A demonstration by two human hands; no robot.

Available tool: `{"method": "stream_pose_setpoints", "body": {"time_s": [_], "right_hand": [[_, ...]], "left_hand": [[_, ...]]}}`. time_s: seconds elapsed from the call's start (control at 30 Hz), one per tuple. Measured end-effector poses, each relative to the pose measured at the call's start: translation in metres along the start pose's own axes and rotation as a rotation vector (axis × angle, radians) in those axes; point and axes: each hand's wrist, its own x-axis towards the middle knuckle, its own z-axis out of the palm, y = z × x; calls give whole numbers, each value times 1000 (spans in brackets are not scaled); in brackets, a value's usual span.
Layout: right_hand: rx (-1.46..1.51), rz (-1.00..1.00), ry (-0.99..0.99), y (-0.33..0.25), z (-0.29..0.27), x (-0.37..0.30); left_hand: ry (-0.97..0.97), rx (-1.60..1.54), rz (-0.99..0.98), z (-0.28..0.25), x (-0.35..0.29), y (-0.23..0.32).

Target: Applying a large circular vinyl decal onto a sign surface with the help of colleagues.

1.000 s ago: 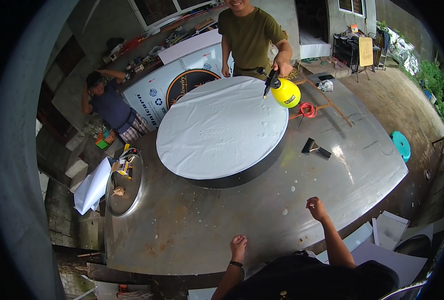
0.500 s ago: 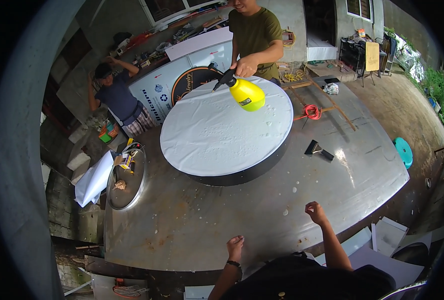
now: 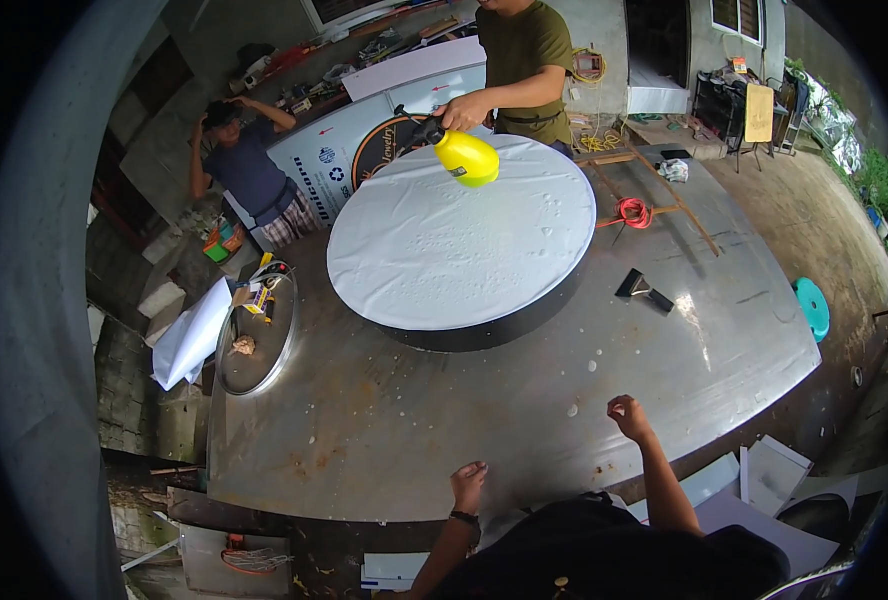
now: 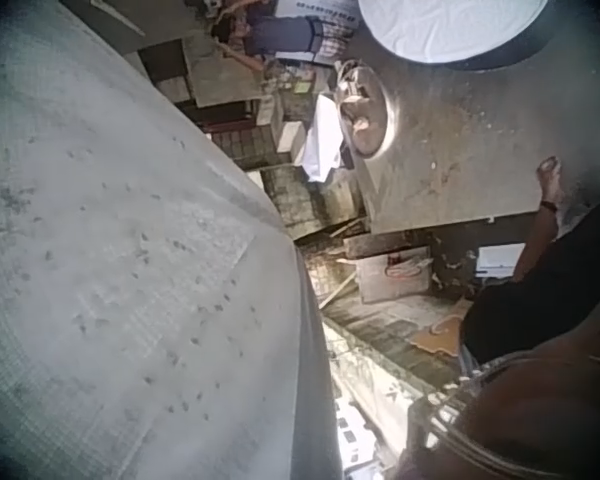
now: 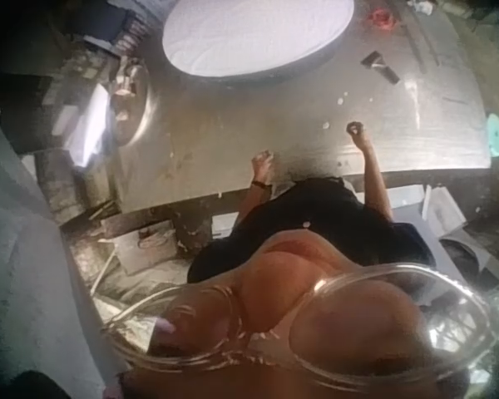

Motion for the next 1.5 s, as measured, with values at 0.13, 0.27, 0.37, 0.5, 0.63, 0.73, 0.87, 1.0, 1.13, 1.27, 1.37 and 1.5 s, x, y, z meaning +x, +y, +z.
{"method": "stream_pose_setpoints", "body": {"time_s": [0.13,0.27,0.37,0.5,0.63,0.73,0.87,1.0,1.13,1.27,1.37,1.5], "right_hand": [[20,13,7,-3,-2,-4],[-24,19,13,-10,-6,-6],[6,39,11,-7,-5,-6],[-3,65,12,-7,-5,-6],[22,34,34,-7,-6,-7],[34,43,42,-8,-6,-7],[31,57,30,-7,-7,-12],[14,68,30,-1,-10,-15],[33,64,40,8,-10,-15],[17,66,31,7,-8,-12],[27,59,32,5,-6,-10],[22,38,33,0,-6,-6]], "left_hand": [[-43,42,11,0,-2,6],[-78,88,-4,0,-2,9],[-109,117,-17,-1,-4,12],[-74,160,-11,2,-10,17],[-98,128,-148,1,-11,21],[-91,132,-153,-3,-6,13],[-71,123,-152,-6,-4,6],[-71,104,-153,-2,-1,6],[-73,75,-150,-1,-1,6],[-71,72,-157,-3,2,4],[-62,72,-160,-4,2,3],[-42,82,-150,-6,5,3]]}}
